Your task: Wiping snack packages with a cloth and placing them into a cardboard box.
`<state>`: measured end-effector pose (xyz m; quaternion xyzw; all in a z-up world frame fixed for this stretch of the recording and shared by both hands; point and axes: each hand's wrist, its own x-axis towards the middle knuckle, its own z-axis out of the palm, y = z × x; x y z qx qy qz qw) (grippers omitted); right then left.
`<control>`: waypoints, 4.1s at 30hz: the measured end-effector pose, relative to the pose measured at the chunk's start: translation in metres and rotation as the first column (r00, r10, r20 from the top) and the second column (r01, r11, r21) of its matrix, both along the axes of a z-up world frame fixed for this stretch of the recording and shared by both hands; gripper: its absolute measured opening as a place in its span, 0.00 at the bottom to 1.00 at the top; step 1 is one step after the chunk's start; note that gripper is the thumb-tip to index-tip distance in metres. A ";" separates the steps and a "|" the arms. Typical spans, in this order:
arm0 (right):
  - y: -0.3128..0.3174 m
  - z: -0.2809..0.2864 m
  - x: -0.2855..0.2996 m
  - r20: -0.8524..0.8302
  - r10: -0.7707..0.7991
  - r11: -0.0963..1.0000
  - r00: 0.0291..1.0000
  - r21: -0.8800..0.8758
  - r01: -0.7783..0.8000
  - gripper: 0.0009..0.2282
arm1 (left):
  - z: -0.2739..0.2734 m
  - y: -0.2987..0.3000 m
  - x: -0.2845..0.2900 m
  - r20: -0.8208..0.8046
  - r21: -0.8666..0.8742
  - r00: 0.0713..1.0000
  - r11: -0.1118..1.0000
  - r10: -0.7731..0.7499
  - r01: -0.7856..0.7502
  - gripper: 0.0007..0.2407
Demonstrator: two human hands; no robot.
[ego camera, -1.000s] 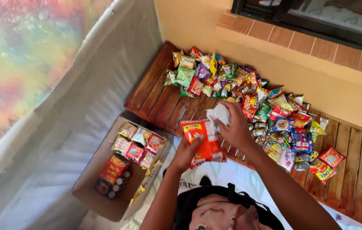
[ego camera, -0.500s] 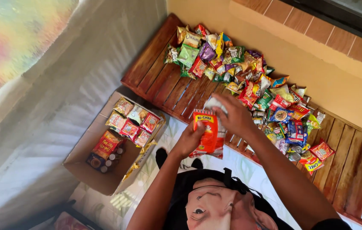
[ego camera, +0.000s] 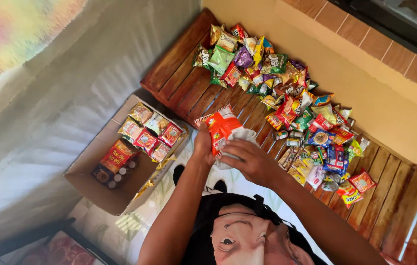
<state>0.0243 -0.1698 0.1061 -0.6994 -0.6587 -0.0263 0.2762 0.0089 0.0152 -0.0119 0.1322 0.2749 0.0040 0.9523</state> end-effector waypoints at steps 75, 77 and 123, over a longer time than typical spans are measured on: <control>-0.019 0.019 0.008 -0.621 -0.677 0.666 0.395 -0.290 0.687 0.31 | 0.082 -0.056 -0.026 0.153 0.935 0.961 0.281 0.231 -0.217 0.30; -0.018 0.001 0.004 -0.505 -0.688 0.680 0.521 -0.196 0.707 0.32 | 0.078 -0.066 -0.028 0.159 0.927 0.978 0.319 0.138 -0.195 0.27; 0.002 0.011 -0.012 -0.117 -0.131 0.991 0.985 0.000 0.132 0.19 | 0.023 -0.041 -0.033 0.046 0.097 0.999 0.995 0.021 -0.025 0.35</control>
